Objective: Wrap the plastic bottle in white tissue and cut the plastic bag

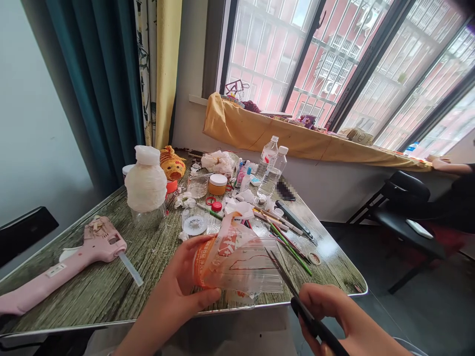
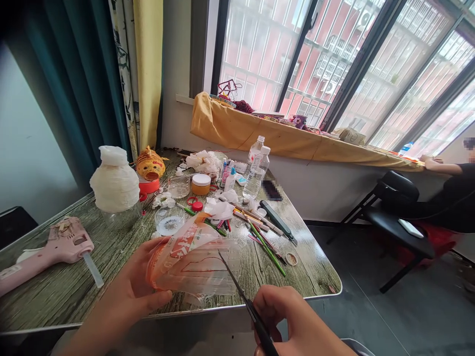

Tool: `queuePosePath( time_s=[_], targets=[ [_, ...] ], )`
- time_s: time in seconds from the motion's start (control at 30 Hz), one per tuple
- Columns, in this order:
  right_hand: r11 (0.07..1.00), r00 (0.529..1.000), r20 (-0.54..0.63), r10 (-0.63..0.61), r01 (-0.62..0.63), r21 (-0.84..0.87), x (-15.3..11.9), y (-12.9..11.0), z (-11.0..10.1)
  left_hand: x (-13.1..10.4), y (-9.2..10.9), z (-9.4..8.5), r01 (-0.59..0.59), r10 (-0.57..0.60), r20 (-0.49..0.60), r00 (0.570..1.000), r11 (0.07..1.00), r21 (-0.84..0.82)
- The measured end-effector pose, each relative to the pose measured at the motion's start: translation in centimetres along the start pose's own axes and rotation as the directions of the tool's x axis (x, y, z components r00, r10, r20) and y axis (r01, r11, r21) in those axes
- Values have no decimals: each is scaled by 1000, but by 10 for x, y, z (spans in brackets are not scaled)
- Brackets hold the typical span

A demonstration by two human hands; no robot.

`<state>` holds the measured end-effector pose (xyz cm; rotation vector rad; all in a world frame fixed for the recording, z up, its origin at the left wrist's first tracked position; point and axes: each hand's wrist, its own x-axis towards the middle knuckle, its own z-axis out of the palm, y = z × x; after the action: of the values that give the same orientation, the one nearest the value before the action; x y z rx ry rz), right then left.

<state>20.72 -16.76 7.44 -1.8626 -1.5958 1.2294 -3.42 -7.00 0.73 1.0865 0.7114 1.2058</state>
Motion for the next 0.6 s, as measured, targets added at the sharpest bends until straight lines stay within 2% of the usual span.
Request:
queuePosePath(
  time_s=[0.17,0.37,0.47,0.6],
  targets=[
    [991,992,119,-32,16,130,3,-1,-2,3,-7,-5,-67,67,5,998,998,13],
    [995,999,38,-18,14,101,7,0,-4,4,-15,-10,-156,156,11,988,985,69],
    [988,998,69,-16,6,155,7,2,-4,3,-14,-9,-191,190,22,982,980,55],
    [983,993,104,-48,29,179,7,3,-5,2,-11,-7,-178,177,29,984,983,36]
  ],
)
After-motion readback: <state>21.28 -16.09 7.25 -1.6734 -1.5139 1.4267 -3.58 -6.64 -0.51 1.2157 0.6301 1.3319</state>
